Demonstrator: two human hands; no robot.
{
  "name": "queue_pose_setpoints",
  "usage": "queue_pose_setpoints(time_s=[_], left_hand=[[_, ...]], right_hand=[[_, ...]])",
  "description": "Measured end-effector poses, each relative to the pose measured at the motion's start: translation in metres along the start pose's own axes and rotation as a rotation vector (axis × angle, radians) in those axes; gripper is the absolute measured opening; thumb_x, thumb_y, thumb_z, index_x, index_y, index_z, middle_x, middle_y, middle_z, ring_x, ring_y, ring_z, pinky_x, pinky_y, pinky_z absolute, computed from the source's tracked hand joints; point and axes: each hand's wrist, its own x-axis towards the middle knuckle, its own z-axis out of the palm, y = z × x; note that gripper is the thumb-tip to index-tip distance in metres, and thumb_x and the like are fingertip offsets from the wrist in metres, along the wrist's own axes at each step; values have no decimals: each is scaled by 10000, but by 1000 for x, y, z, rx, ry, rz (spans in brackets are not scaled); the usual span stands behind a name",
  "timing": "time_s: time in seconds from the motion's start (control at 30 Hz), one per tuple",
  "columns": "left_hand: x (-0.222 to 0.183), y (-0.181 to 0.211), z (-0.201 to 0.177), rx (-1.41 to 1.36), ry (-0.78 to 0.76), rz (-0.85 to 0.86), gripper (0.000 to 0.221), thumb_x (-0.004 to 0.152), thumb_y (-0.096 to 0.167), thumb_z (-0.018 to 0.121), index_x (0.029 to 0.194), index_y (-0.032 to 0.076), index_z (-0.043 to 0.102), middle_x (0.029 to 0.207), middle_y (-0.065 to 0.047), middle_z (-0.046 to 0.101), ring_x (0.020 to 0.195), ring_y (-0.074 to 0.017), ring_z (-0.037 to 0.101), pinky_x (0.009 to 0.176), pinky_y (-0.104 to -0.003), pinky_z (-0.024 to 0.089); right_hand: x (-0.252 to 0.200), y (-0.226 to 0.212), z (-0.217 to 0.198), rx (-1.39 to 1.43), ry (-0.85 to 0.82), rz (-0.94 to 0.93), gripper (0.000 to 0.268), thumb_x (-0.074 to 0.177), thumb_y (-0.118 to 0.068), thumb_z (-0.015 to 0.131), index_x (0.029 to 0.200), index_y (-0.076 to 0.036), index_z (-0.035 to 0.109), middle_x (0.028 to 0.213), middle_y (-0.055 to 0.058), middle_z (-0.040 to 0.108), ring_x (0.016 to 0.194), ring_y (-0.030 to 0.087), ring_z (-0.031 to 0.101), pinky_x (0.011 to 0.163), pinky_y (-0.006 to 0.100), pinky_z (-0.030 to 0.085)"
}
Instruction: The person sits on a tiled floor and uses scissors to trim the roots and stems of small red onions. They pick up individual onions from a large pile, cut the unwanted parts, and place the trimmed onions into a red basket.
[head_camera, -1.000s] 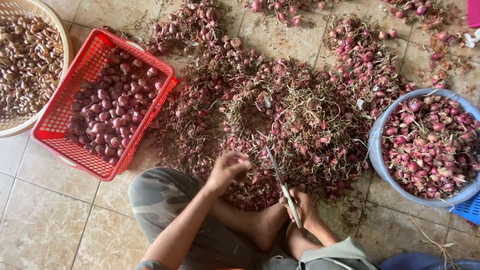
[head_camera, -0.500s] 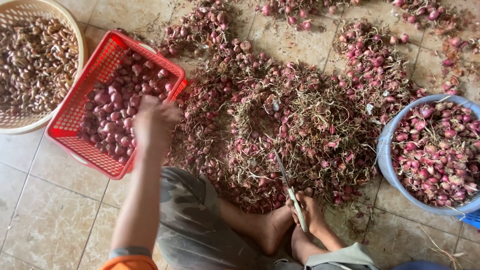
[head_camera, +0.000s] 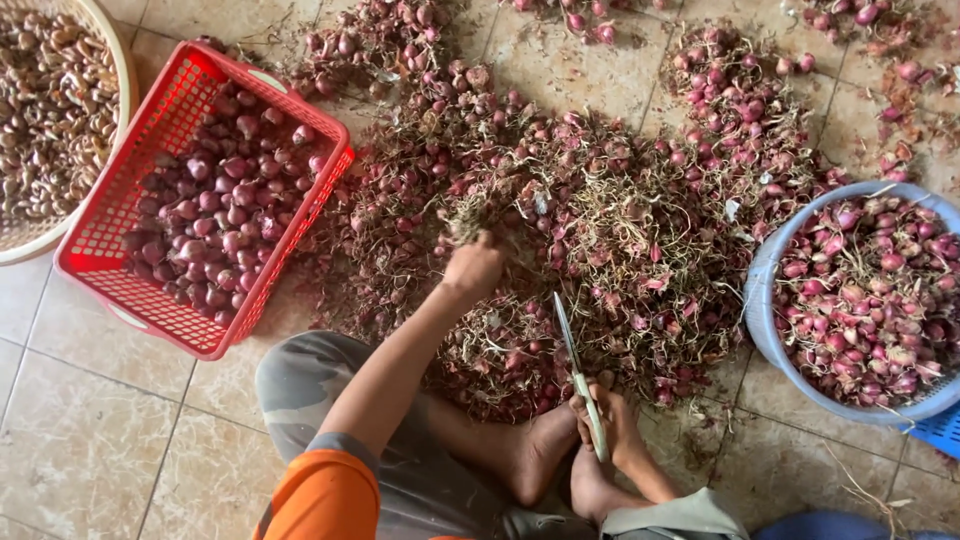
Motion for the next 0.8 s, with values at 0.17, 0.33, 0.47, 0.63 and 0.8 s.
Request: queue_pose_setpoints(time_s=[0.17,0.33,0.47,0.63,0.8], left_hand=[[-47,5,-106,-789,164,-191,221,906,-125,608,967,23,760,1048,-136,707,876,-224,686,702,-259,671],[-96,9,-125,-1496,347,-479,220,1066,88,508,1207,-55,600,957,-190,720,643,-201,690,538,-294,632],[-125,25,-113,-1668,282,-637,331,1134,222,402,1163,12,656,742,-63,616,463,-94,470,366,-216,402],[-139,42,-100,-1786,142,-644,268,1060,265,522,1099,102,732,713,25,556,541,-62,405,437,-220,303],[-142,42,-98,-1697,84,-346,516,927,35,649,1436,13,566,1015,-51,624,896,-137,627,878,-285,572]], right_hand=[[6,-1,-2,-36,4,-47,257,940,-265,677,871,-20,715,548,92,699,332,143,596,282,249,508],[3,-4,3,9,-23,11,215,962,-230,650,900,-28,691,790,86,780,383,125,608,270,247,487],[2,-16,9,-139,-49,75,374,1004,-334,504,842,-69,711,579,43,692,373,137,592,316,253,479],[7,6,7,9,-142,64,428,1022,-408,487,853,-41,628,681,59,682,395,115,534,320,251,454],[8,7,6,191,-169,105,456,1057,-428,413,874,-41,571,812,99,706,425,111,541,335,244,478]])
